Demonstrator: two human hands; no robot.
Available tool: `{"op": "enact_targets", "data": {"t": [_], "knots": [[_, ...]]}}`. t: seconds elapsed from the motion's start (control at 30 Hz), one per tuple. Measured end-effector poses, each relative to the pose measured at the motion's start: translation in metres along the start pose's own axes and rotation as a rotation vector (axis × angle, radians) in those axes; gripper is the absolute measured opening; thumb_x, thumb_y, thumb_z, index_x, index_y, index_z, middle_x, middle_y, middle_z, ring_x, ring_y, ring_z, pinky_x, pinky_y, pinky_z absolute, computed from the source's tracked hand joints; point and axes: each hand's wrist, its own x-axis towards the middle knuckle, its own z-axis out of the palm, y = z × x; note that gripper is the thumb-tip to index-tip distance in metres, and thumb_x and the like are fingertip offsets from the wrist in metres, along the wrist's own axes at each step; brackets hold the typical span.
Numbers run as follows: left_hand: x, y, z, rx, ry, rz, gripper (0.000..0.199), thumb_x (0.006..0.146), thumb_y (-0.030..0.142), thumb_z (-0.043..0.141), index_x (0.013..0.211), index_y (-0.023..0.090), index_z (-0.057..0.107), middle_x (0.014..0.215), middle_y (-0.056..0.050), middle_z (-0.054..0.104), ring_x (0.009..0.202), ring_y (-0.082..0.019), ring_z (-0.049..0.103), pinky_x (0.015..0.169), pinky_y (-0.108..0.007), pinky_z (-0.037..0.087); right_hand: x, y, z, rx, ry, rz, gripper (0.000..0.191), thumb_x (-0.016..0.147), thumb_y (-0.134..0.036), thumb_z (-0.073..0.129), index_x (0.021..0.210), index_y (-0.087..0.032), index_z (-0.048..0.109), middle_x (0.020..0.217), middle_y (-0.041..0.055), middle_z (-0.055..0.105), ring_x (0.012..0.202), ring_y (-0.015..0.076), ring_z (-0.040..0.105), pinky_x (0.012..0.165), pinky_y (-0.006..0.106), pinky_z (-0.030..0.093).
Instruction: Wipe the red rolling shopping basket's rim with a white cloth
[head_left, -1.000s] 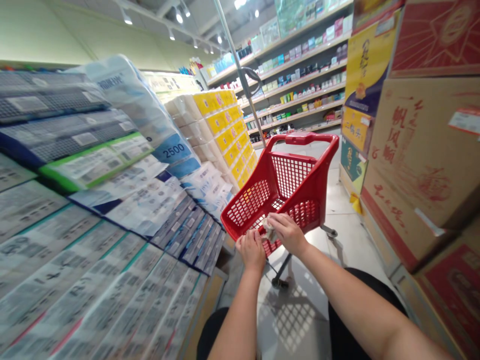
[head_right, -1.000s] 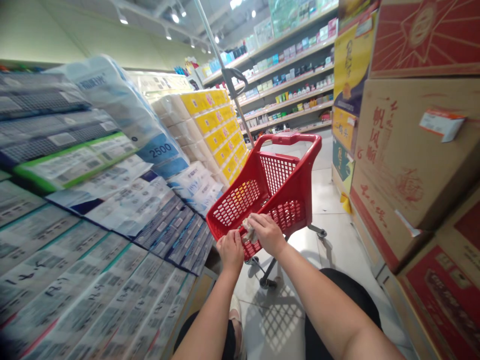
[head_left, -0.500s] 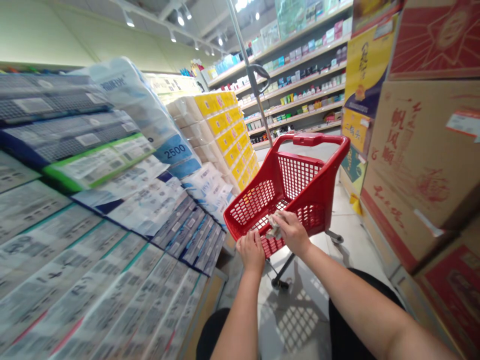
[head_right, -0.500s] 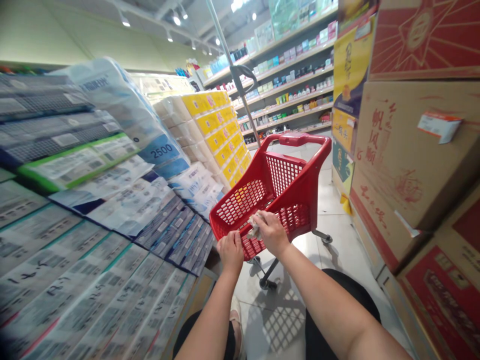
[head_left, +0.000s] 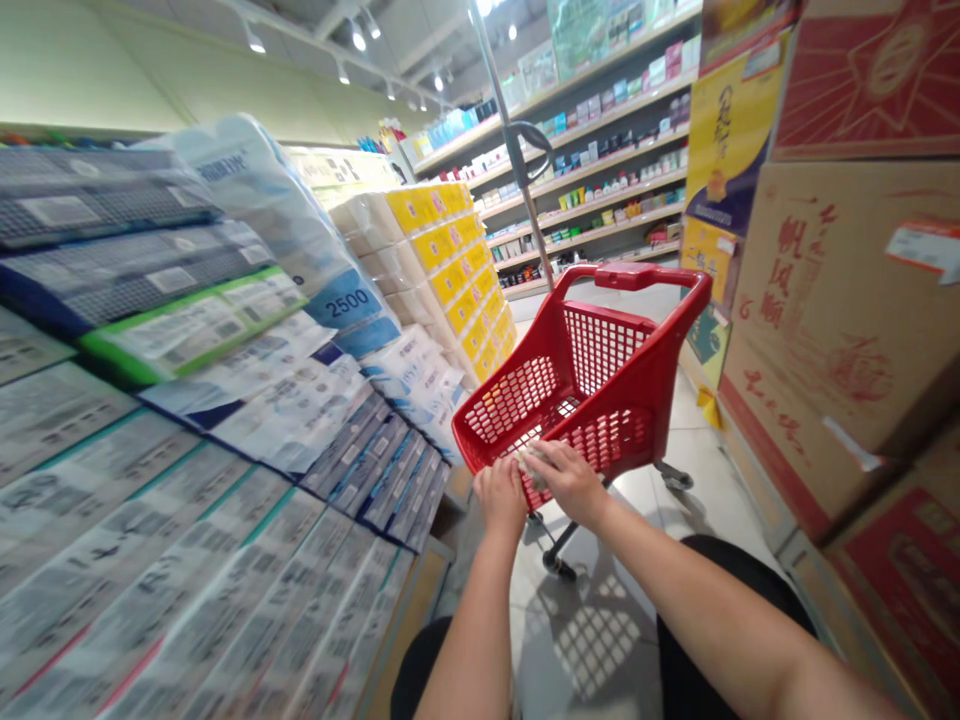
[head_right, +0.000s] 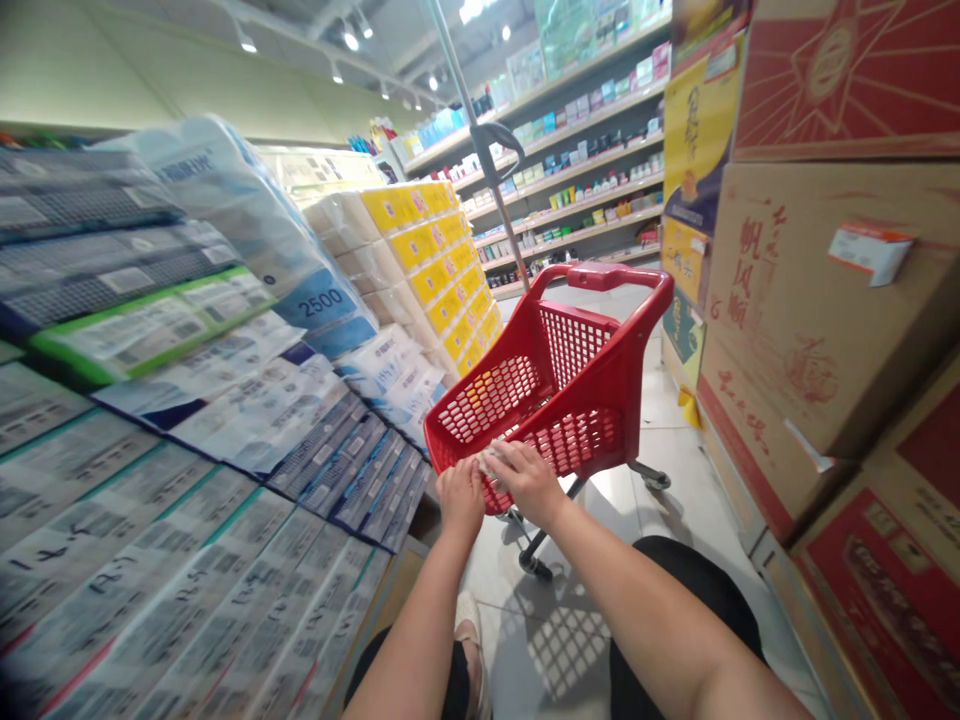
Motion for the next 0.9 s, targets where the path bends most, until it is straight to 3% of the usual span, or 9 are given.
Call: {"op": "enact_targets", "data": {"t": [0.1, 0.37, 0.53, 0.7, 0.9], "knots": [[0.000, -0.001, 0.002, 0.000, -0.012, 0.020, 0.029, 0.094, 0.021, 0.035, 0.112, 0.022, 0.058, 0.105, -0.004, 0.065, 0.096, -0.020, 0.055, 0.095, -0.036, 0.033, -0.003, -0.005, 0.006, 0.061, -0.023, -0.040, 0.040, 0.089, -0.015, 0.051, 0.128, -0.022, 0.055, 0.127, 0.0109, 0.054, 0.118, 0.0221, 0.048, 0.100, 0.039, 0.045], [0.000, 0.002, 0.006, -0.022, 0.030, 0.083, 0.031, 0.095, 0.021, 0.032, 0.111, 0.021, 0.059, 0.104, -0.005, 0.066, 0.095, -0.018, 0.056, 0.094, -0.034, 0.035, -0.007, 0.002, 0.012, 0.047, 0.067, 0.000, 0.038, 0.089, -0.014, 0.050, 0.126, -0.021, 0.057, 0.119, 0.0113, 0.057, 0.114, 0.0220, 0.051, 0.098, 0.039, 0.047], [0.000, 0.003, 0.003, -0.049, -0.005, 0.111, 0.037, 0.098, 0.024, 0.024, 0.117, 0.022, 0.056, 0.106, -0.005, 0.065, 0.099, -0.017, 0.056, 0.094, -0.034, 0.035, -0.017, -0.002, 0.018, -0.011, 0.050, -0.038, 0.040, 0.090, -0.016, 0.050, 0.129, -0.023, 0.053, 0.124, 0.0097, 0.057, 0.117, 0.0212, 0.048, 0.099, 0.039, 0.044], [-0.001, 0.004, 0.001, -0.020, 0.001, 0.120, 0.035, 0.098, 0.028, 0.028, 0.119, 0.021, 0.055, 0.107, -0.006, 0.064, 0.099, -0.018, 0.055, 0.095, -0.034, 0.035, -0.022, -0.008, 0.018, -0.117, 0.033, -0.078, 0.029, 0.091, -0.021, 0.052, 0.118, -0.028, 0.061, 0.123, 0.0034, 0.061, 0.115, 0.0208, 0.048, 0.101, 0.041, 0.037], [-0.003, 0.003, 0.003, 0.016, 0.011, 0.134, 0.035, 0.097, 0.029, 0.030, 0.121, 0.020, 0.053, 0.106, -0.006, 0.064, 0.099, -0.019, 0.054, 0.095, -0.035, 0.035, -0.014, -0.006, 0.010, -0.023, 0.021, -0.074, 0.024, 0.090, -0.021, 0.053, 0.111, -0.023, 0.064, 0.115, 0.0064, 0.062, 0.105, 0.0197, 0.052, 0.091, 0.034, 0.047]]}}
